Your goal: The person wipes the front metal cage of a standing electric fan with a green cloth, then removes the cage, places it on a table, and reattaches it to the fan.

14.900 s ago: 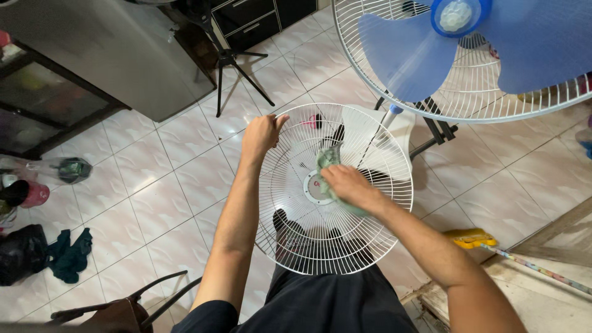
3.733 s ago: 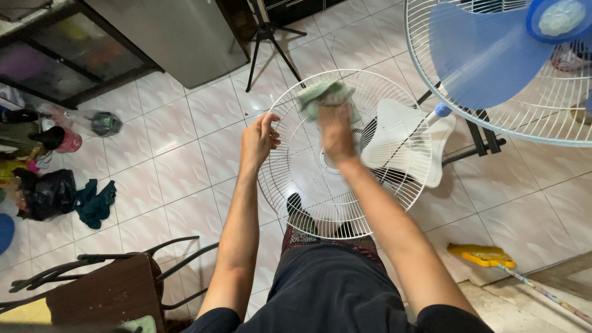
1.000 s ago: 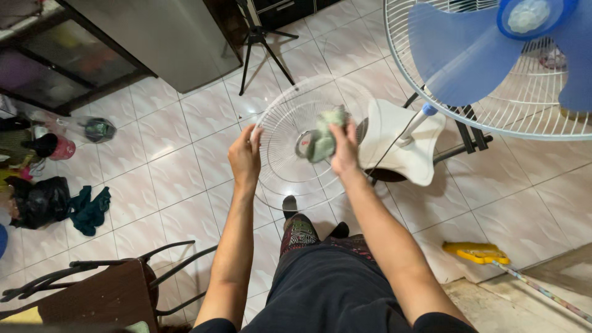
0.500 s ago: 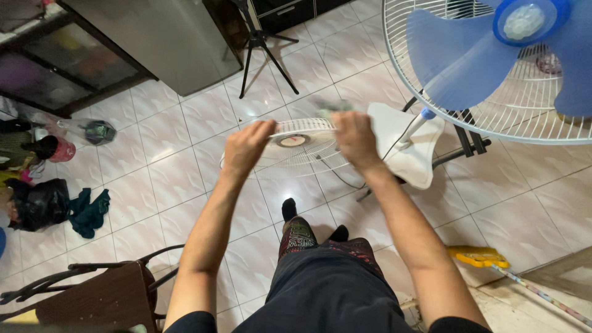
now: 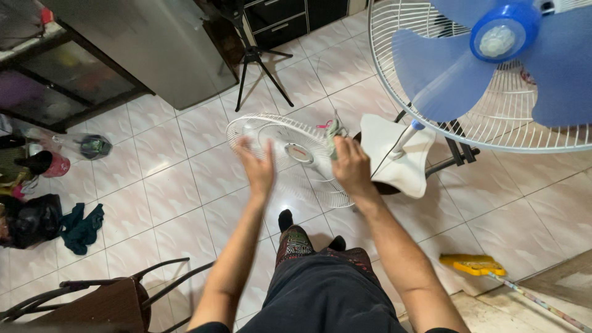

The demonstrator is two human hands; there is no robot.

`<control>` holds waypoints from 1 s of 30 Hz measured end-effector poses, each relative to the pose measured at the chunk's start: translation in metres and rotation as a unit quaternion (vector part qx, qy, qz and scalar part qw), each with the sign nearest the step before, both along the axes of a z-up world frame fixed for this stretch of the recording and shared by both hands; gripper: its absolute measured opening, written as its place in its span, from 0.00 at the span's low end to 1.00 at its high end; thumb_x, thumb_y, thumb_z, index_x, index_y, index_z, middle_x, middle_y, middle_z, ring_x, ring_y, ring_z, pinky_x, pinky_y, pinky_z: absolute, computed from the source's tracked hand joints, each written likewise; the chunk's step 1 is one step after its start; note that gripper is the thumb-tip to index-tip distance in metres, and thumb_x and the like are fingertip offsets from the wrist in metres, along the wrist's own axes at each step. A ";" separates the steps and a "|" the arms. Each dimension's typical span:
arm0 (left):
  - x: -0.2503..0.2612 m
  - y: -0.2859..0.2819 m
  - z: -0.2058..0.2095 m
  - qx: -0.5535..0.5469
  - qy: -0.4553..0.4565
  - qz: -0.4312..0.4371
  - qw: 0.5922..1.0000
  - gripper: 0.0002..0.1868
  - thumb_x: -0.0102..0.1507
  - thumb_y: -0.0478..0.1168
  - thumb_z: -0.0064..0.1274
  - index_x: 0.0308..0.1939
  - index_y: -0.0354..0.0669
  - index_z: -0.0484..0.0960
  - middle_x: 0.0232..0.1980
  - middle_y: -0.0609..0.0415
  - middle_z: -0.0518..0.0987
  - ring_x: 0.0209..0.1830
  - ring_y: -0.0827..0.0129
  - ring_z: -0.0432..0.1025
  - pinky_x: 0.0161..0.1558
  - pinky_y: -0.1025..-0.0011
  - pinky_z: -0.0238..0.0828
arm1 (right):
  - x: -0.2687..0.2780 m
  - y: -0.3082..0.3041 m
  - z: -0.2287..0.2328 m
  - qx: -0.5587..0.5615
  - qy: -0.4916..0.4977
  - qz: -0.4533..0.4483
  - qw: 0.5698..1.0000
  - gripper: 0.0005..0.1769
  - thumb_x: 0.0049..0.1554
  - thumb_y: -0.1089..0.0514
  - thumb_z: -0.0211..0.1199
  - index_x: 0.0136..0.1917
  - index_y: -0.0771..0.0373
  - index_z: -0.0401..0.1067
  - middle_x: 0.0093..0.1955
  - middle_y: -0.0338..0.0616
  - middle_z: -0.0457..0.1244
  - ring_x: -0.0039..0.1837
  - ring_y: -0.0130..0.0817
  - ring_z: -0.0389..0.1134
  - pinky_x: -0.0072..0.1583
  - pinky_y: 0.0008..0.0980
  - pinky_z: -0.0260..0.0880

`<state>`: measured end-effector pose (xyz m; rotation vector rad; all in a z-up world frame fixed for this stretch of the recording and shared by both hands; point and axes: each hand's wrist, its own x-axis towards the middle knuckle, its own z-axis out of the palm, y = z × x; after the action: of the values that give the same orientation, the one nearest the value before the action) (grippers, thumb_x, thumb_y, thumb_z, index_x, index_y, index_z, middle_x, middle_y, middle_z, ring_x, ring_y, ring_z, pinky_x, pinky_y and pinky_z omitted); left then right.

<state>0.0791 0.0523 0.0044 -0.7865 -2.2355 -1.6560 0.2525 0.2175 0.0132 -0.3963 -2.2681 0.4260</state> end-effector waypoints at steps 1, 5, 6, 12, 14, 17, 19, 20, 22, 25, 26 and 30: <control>0.023 0.007 -0.014 0.028 -0.162 -0.105 0.981 0.31 0.72 0.53 0.52 0.69 0.34 0.62 0.67 0.36 0.68 0.72 0.50 0.64 0.73 0.56 0.61 | -0.005 -0.008 -0.003 0.003 0.004 0.005 1.000 0.19 0.53 0.67 0.63 0.58 0.67 0.67 0.48 0.53 0.65 0.51 0.52 0.69 0.51 0.46 0.73; 0.033 0.030 -0.039 0.285 -0.522 -0.258 0.761 0.36 0.70 0.62 0.36 0.75 0.45 0.56 0.65 0.45 0.69 0.61 0.59 0.65 0.59 0.60 0.65 | -0.022 -0.037 -0.020 0.048 -0.026 0.031 0.998 0.12 0.60 0.65 0.64 0.56 0.66 0.68 0.43 0.45 0.63 0.44 0.40 0.66 0.45 0.39 0.70; 0.028 0.034 -0.041 0.328 -0.536 -0.267 0.731 0.35 0.71 0.63 0.36 0.75 0.45 0.57 0.62 0.41 0.71 0.57 0.56 0.67 0.55 0.61 0.66 | -0.024 -0.040 -0.024 0.069 -0.043 0.038 0.996 0.09 0.62 0.66 0.64 0.56 0.66 0.69 0.41 0.43 0.62 0.42 0.37 0.65 0.42 0.37 0.69; 0.009 0.038 -0.052 0.351 -0.528 -0.178 0.752 0.30 0.74 0.54 0.40 0.72 0.35 0.63 0.55 0.37 0.79 0.47 0.52 0.79 0.46 0.63 0.78 | -0.003 -0.053 -0.064 0.104 -0.012 0.138 0.985 0.10 0.61 0.65 0.62 0.54 0.61 0.65 0.42 0.43 0.59 0.44 0.37 0.62 0.44 0.39 0.66; 0.001 0.029 -0.050 0.310 -0.546 -0.114 0.770 0.25 0.72 0.52 0.39 0.67 0.41 0.63 0.53 0.39 0.80 0.43 0.52 0.80 0.43 0.61 0.81 | 0.015 -0.054 -0.083 0.080 -0.053 0.185 0.978 0.14 0.58 0.66 0.61 0.56 0.59 0.64 0.43 0.42 0.60 0.46 0.38 0.64 0.48 0.41 0.69; -0.018 0.008 -0.035 0.269 -0.510 -0.077 0.813 0.21 0.73 0.53 0.34 0.61 0.42 0.63 0.50 0.36 0.80 0.39 0.50 0.81 0.39 0.57 0.83 | 0.049 -0.045 -0.109 -0.110 -0.108 0.208 0.966 0.15 0.56 0.66 0.61 0.57 0.57 0.68 0.52 0.44 0.66 0.55 0.40 0.68 0.55 0.41 0.71; -0.033 -0.006 -0.017 0.240 -0.483 -0.076 0.839 0.22 0.73 0.55 0.29 0.57 0.41 0.64 0.48 0.34 0.82 0.37 0.49 0.81 0.37 0.57 0.84 | 0.059 -0.031 -0.120 -0.378 -0.146 0.076 0.911 0.17 0.60 0.60 0.58 0.63 0.58 0.65 0.57 0.49 0.68 0.56 0.44 0.70 0.55 0.42 0.73; -0.041 -0.013 -0.006 0.221 -0.479 -0.079 0.846 0.23 0.73 0.56 0.28 0.55 0.41 0.65 0.46 0.34 0.83 0.35 0.50 0.82 0.35 0.58 0.84 | 0.060 -0.019 -0.123 -0.541 -0.166 -0.057 0.823 0.21 0.64 0.54 0.54 0.69 0.60 0.61 0.59 0.52 0.67 0.53 0.47 0.71 0.52 0.44 0.74; -0.053 -0.025 0.015 0.172 -0.459 -0.105 0.865 0.24 0.74 0.57 0.26 0.53 0.41 0.67 0.43 0.35 0.84 0.32 0.50 0.82 0.32 0.60 0.83 | 0.056 0.008 -0.120 -0.471 -0.022 -0.185 0.863 0.28 0.68 0.51 0.57 0.73 0.70 0.58 0.66 0.58 0.63 0.66 0.44 0.65 0.66 0.38 0.64; -0.059 -0.031 0.045 0.095 -0.425 -0.181 0.882 0.23 0.75 0.56 0.28 0.51 0.41 0.68 0.40 0.36 0.85 0.29 0.51 0.82 0.28 0.62 0.81 | 0.031 0.034 -0.097 -0.470 0.151 -0.100 0.864 0.26 0.69 0.50 0.51 0.74 0.68 0.60 0.70 0.56 0.63 0.68 0.43 0.65 0.68 0.37 0.63; -0.059 -0.029 0.054 0.079 -0.424 -0.208 0.878 0.22 0.75 0.56 0.29 0.50 0.41 0.67 0.39 0.36 0.85 0.29 0.51 0.82 0.26 0.62 0.80 | 0.014 0.040 -0.084 -0.471 0.177 -0.074 0.861 0.27 0.69 0.49 0.50 0.74 0.67 0.61 0.68 0.55 0.64 0.67 0.42 0.65 0.67 0.36 0.64; -0.041 -0.015 0.072 0.005 -0.415 -0.295 0.860 0.23 0.75 0.56 0.30 0.47 0.40 0.70 0.39 0.35 0.86 0.28 0.53 0.82 0.23 0.65 0.78 | -0.063 0.052 -0.025 -0.504 0.177 -0.088 0.841 0.28 0.69 0.49 0.45 0.78 0.61 0.51 0.69 0.51 0.60 0.66 0.38 0.64 0.66 0.41 0.67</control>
<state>0.0378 0.0370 0.0759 -0.9391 -2.6611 -2.7149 0.1891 0.2698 -0.0116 -0.9412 -1.4602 1.4628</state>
